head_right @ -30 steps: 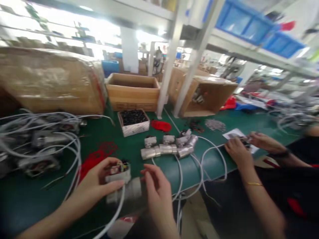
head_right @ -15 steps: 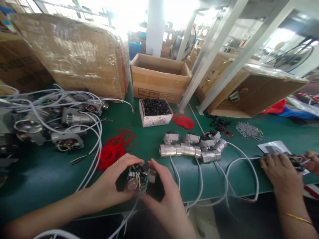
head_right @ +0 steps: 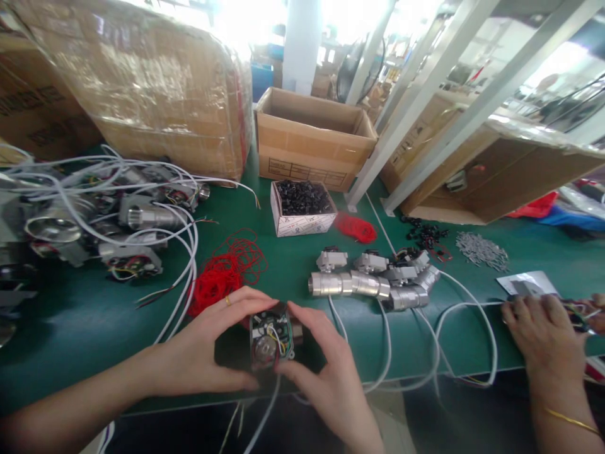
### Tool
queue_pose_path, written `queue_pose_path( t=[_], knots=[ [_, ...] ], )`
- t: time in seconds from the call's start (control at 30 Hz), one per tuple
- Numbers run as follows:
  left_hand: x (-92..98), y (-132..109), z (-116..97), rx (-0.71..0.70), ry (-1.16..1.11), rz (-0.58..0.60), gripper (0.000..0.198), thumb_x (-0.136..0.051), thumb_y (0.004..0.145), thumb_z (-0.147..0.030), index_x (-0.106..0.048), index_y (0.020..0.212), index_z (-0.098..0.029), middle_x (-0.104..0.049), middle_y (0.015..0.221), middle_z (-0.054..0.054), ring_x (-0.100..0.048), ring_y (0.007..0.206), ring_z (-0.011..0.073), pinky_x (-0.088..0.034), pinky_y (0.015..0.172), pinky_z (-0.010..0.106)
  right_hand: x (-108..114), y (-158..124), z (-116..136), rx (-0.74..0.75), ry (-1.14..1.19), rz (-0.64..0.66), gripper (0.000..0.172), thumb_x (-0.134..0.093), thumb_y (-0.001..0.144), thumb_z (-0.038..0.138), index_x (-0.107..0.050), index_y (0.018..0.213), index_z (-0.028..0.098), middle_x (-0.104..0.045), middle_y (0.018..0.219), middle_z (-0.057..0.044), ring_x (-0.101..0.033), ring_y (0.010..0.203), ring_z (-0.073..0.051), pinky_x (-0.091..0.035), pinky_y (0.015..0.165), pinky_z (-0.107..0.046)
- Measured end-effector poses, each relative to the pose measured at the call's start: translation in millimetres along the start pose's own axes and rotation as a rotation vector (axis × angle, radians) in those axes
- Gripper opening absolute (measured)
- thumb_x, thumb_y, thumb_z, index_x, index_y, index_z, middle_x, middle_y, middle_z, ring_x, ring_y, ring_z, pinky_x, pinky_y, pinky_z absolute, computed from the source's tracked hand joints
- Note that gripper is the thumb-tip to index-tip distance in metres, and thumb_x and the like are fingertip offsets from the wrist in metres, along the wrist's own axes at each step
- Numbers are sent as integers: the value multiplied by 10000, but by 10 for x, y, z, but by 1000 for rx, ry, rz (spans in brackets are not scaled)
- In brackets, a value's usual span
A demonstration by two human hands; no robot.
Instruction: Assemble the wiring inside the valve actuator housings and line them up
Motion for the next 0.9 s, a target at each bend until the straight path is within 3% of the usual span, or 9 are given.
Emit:
queue_pose_path(
  t=[0.13, 0.27, 0.37, 0.47, 0.67, 0.8, 0.9],
  knots=[
    [-22, 35, 107, 107, -80, 4, 740, -867, 739, -229, -537, 1395, -316, -568, 1239, 45, -611, 1106, 235, -552, 941, 385, 55, -78, 100, 65, -33, -78, 319, -776, 876, 318, -718, 1189, 303, -709, 1147, -70, -687, 1071, -251, -582, 907, -351],
    [-15, 62, 94, 115, 5, -70, 534, -925, 634, -245, -613, 1066, -232, -574, 1036, 7, -595, 910, 210, -523, 797, 343, 12, -199, 208, 52, -122, -137, 340, -659, 916, 214, -663, 1247, 292, -684, 1062, -56, -682, 876, -197, -595, 735, -282],
    [-16, 11, 59, 107, 84, -192, 464, -891, 627, -226, -526, 913, -233, -562, 916, -17, -566, 793, 192, -491, 698, 320, 20, -359, 212, 10, -253, -287, 352, -626, 937, 246, -605, 1287, 275, -675, 1082, -76, -682, 912, -227, -606, 763, -335],
    [-48, -87, 38, 137, 166, -309, 444, -865, 656, -221, -510, 921, -248, -544, 882, -20, -568, 775, 201, -519, 689, 332, -71, -538, 219, 37, -407, -371, 382, -642, 944, 304, -581, 1320, 267, -667, 1166, -118, -668, 1040, -293, -595, 864, -431],
    [-229, -268, 15, 159, 120, -314, 624, -834, 660, -29, -565, 1157, -293, -547, 1074, 14, -632, 983, 234, -600, 863, 382, -317, -647, 166, 109, -449, -273, 826, -767, 868, 377, -347, 1557, 202, -615, 1359, -184, -642, 1203, -350, -614, 911, -452],
    [-275, -427, -50, 157, -33, -313, 691, -638, 659, 118, -580, 1192, -319, -543, 1123, 4, -647, 1001, 188, -636, 800, 284, -273, -505, 191, 95, -349, -183, 770, -781, 836, 294, -405, 1501, 202, -620, 1359, -157, -652, 1206, -309, -604, 956, -415],
    [-233, -489, -144, 131, -70, -298, 654, -623, 704, 104, -575, 1204, -315, -559, 1124, -1, -669, 949, 155, -643, 764, 236, -208, -376, 285, 137, -226, -128, 629, -713, 800, 172, -483, 1384, 222, -643, 1292, -112, -656, 1186, -258, -577, 989, -365]
  ],
)
Point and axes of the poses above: each hand's wrist, its own y-axis towards the middle knuckle, its own x-axis out of the back of the hand, z = x × y, the point moved 9 cm from there along y, towards the middle knuckle
